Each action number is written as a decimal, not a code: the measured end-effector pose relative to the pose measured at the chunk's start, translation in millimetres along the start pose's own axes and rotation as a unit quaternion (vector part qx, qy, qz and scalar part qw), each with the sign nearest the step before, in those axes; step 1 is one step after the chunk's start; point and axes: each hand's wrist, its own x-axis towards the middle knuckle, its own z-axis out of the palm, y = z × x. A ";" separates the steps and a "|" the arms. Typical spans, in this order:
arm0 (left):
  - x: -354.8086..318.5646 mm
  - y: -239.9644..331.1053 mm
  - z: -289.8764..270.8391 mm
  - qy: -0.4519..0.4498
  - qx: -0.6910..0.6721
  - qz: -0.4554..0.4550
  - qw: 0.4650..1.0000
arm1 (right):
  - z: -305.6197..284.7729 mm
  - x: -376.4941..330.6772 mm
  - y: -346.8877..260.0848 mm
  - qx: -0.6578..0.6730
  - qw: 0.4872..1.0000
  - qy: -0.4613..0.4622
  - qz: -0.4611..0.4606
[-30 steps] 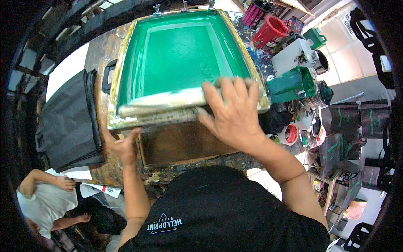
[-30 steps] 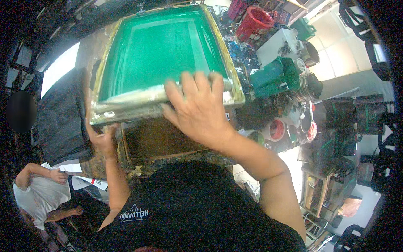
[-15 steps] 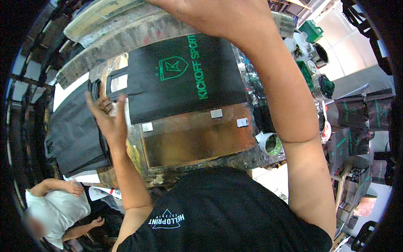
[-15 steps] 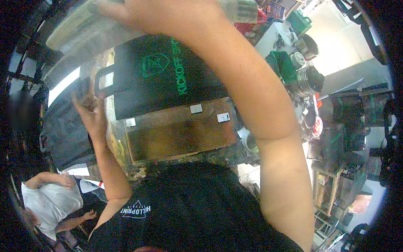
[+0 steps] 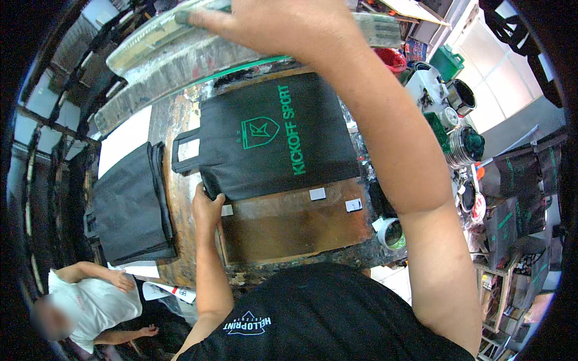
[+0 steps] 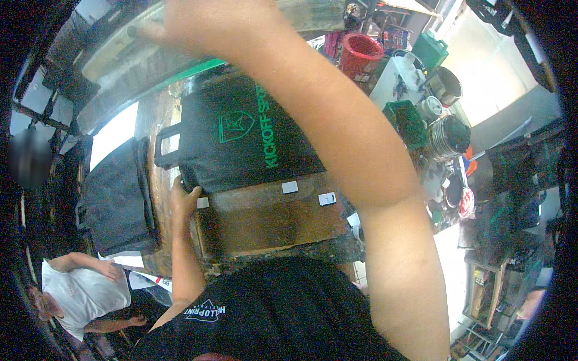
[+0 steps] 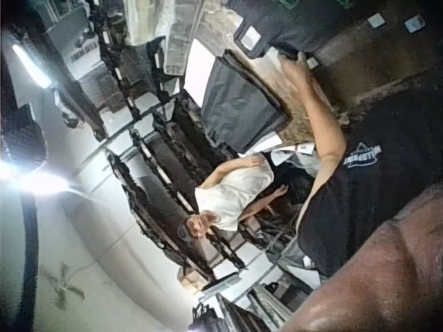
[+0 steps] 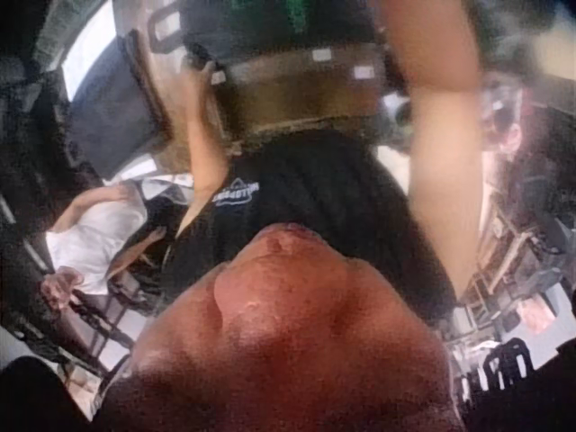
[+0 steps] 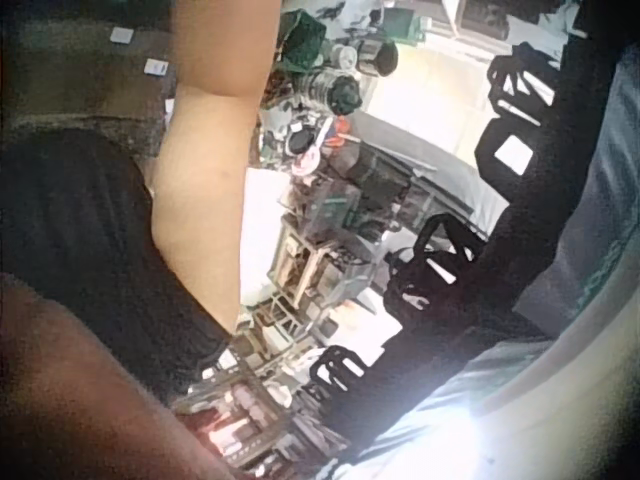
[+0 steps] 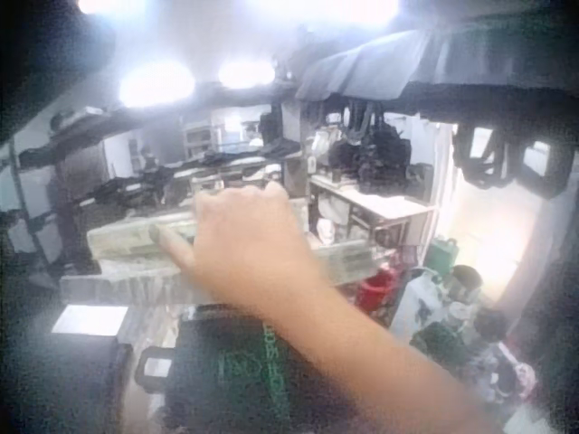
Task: The person performs screen printing on black tote bags by applying green ink through a stencil frame using a squeegee, then lifting the frame and moving the printed bags aside.
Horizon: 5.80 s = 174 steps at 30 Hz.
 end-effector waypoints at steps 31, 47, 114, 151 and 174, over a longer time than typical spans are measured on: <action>-84.6 -15.5 -101.3 0.259 -0.060 0.047 0.963 | 38.0 -1.3 8.5 -0.006 0.994 0.105 0.013; 28.1 -101.7 -82.1 0.266 0.155 0.016 0.951 | 23.5 -3.1 -12.4 0.001 0.994 0.112 0.013; -72.2 69.4 106.4 0.010 0.168 0.305 0.937 | 32.1 -11.4 1.3 -0.013 0.983 0.181 -0.036; -77.0 93.5 140.5 0.024 0.158 0.343 0.926 | 17.4 -16.8 -17.7 0.019 0.999 0.034 0.037; -71.4 -62.9 20.6 0.166 -0.216 0.128 0.954 | 145.2 -192.3 -61.1 0.037 0.990 -0.134 -0.003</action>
